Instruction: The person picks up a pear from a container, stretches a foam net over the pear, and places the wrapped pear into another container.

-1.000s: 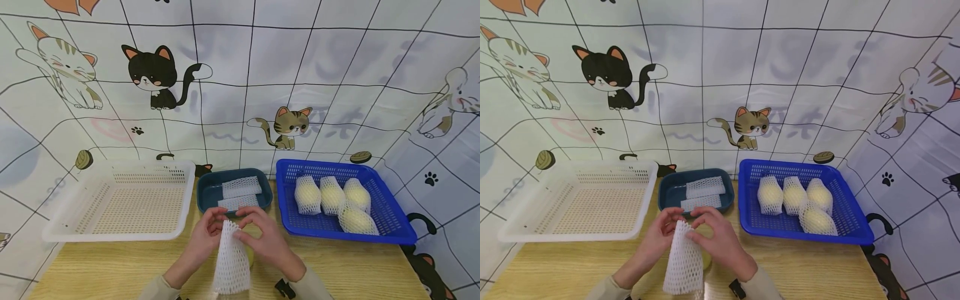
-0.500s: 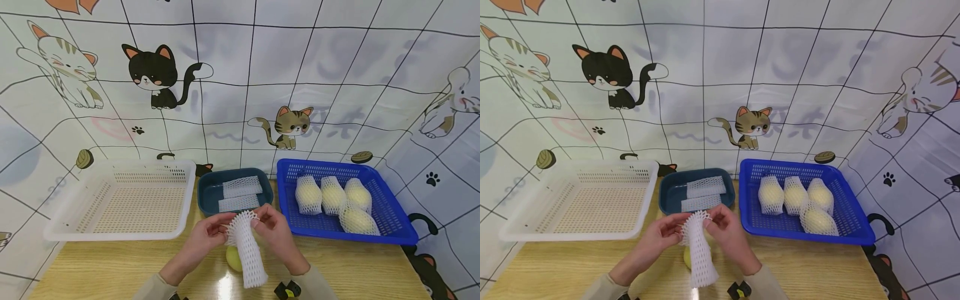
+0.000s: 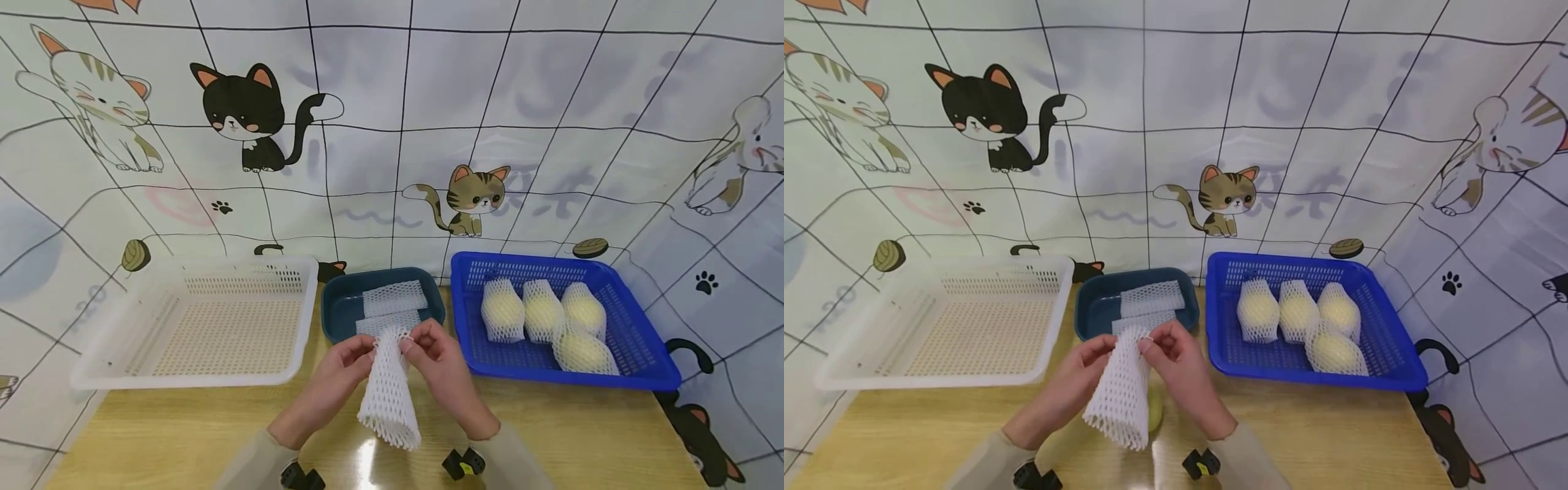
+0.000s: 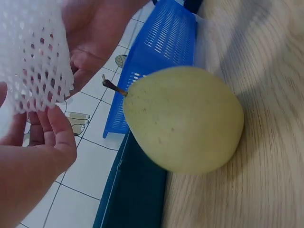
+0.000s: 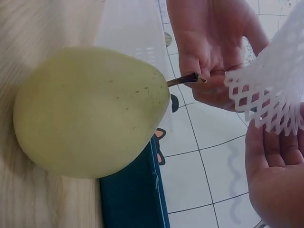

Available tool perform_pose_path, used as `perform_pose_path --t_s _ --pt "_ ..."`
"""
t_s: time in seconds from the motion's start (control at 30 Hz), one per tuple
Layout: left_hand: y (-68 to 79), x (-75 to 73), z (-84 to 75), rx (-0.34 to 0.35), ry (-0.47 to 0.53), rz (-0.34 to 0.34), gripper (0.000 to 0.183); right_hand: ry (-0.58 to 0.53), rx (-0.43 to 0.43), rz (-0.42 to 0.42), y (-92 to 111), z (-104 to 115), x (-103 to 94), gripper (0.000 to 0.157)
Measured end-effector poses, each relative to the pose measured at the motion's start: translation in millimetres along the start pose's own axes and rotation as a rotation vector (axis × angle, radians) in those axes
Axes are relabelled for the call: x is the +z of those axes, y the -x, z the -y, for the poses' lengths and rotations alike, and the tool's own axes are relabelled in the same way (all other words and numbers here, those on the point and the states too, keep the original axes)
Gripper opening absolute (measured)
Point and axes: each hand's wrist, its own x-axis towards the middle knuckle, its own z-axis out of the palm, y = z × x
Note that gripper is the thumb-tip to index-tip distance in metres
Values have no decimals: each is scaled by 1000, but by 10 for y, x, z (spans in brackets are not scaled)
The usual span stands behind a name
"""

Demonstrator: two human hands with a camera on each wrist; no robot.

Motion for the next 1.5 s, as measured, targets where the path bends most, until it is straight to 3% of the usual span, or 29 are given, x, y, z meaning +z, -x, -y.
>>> perform_pose_path --t_s 0.13,0.3,0.4,0.5,0.6,0.77,0.87,1.0,1.17,1.5 --pt "-3 -6 22 1 112 -22 19 -43 25 -14 5 -2 -7 10" --pt "29 8 71 -5 202 -57 12 -275 104 39 57 -40 -41 4" --pt "46 42 86 12 187 -83 11 -440 191 111 85 -50 -61 8" --pt "55 86 74 41 137 -93 10 -510 280 180 103 -37 -74 15" --pt "57 119 55 51 121 -68 9 -509 333 224 110 -20 -80 23" --pt "49 124 56 1 236 38 22 -484 362 239 115 -13 -102 22" --pt "38 124 105 -40 284 60 25 -472 386 247 135 -20 -125 20" --pt "32 163 180 -49 261 4 14 -513 415 258 185 -41 -127 16" --pt "58 221 216 -50 139 -94 8 -537 409 266 251 -97 -112 18" --pt "215 254 277 -130 73 -168 25 -457 467 272 398 -219 -126 19"
